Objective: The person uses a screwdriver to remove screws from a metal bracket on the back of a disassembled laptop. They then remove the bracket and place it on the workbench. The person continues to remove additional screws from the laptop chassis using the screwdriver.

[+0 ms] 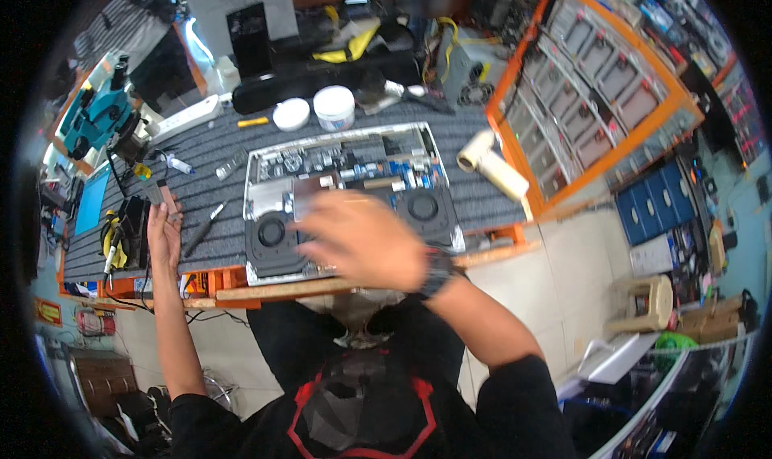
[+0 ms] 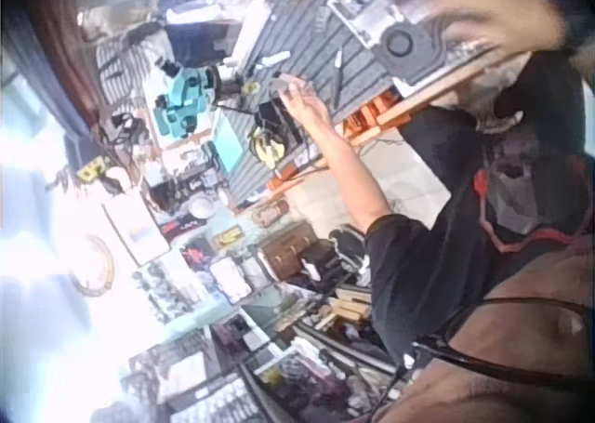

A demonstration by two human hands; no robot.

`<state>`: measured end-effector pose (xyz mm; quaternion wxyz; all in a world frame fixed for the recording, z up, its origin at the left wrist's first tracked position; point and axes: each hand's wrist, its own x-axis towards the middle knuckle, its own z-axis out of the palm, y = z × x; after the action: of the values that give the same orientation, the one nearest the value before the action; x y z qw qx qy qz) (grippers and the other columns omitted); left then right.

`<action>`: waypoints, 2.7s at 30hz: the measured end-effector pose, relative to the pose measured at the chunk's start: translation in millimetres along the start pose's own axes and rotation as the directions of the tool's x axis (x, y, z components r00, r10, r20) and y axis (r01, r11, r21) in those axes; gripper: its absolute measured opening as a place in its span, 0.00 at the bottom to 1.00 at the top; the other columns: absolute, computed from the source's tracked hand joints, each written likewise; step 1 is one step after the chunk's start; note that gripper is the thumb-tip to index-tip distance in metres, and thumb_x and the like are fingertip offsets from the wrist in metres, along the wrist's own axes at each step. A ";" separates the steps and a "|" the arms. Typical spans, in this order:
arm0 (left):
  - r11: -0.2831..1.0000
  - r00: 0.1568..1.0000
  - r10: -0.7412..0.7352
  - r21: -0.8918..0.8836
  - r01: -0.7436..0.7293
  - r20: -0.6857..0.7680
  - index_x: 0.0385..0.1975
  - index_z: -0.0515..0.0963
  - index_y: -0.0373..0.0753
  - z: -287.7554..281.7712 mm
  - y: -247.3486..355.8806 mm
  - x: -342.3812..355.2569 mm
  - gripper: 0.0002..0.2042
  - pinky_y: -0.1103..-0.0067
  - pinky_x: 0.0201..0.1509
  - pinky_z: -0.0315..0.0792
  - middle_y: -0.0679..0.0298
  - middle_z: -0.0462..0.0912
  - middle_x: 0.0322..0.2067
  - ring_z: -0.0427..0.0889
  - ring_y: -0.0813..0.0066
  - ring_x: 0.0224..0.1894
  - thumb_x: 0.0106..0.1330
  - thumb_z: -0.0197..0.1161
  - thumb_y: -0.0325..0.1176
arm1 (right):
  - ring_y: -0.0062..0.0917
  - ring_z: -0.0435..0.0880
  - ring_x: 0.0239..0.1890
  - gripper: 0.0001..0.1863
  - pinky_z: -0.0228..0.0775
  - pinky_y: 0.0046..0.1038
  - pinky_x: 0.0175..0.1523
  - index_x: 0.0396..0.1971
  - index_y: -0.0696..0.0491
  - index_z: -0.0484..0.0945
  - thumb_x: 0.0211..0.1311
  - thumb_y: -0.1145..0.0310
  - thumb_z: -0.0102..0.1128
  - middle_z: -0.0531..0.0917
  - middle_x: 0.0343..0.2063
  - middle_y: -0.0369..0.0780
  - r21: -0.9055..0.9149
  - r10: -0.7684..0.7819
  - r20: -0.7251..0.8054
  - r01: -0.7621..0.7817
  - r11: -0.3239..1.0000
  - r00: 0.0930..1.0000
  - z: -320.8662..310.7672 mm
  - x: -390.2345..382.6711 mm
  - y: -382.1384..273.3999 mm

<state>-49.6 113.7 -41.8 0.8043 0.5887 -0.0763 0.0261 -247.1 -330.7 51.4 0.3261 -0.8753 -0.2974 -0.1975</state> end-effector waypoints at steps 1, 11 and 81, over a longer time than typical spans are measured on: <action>1.000 1.000 0.011 0.014 -0.011 0.005 0.65 0.70 0.39 3.1 -0.8 2.0 0.22 0.78 0.52 0.76 0.62 0.81 0.53 0.82 0.74 0.51 0.75 0.64 0.36 | 0.38 0.83 0.46 0.10 0.75 0.37 0.52 0.42 0.54 0.85 0.64 0.66 0.68 0.83 0.39 0.44 0.016 0.125 -0.156 -0.124 0.992 0.980 -21.9 -24.2 15.4; 0.997 1.000 0.006 0.076 -0.005 -0.012 0.63 0.71 0.40 19.6 1.2 -1.3 0.23 0.77 0.52 0.75 0.60 0.81 0.53 0.83 0.73 0.48 0.73 0.66 0.39 | 0.27 0.72 0.27 0.14 0.65 0.30 0.35 0.28 0.60 0.76 0.72 0.67 0.63 0.75 0.24 0.40 0.034 0.591 -0.439 -0.645 0.764 0.677 -67.2 -156.8 82.2; 0.230 0.310 -0.020 0.306 -0.924 0.950 0.73 0.65 0.40 304.1 62.1 -136.2 0.40 0.74 0.44 0.73 0.64 0.86 0.40 0.84 0.67 0.36 0.58 0.74 0.30 | 0.40 0.73 0.61 0.40 0.64 0.40 0.61 0.63 0.55 0.73 0.54 0.49 0.75 0.74 0.59 0.44 -0.263 0.185 0.174 -0.135 0.955 0.967 -67.4 -67.8 -26.6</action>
<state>-220.2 -150.0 85.7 0.1645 0.7640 -0.6201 0.0688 -325.1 -387.5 74.7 0.1976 -0.9458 -0.2287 -0.1186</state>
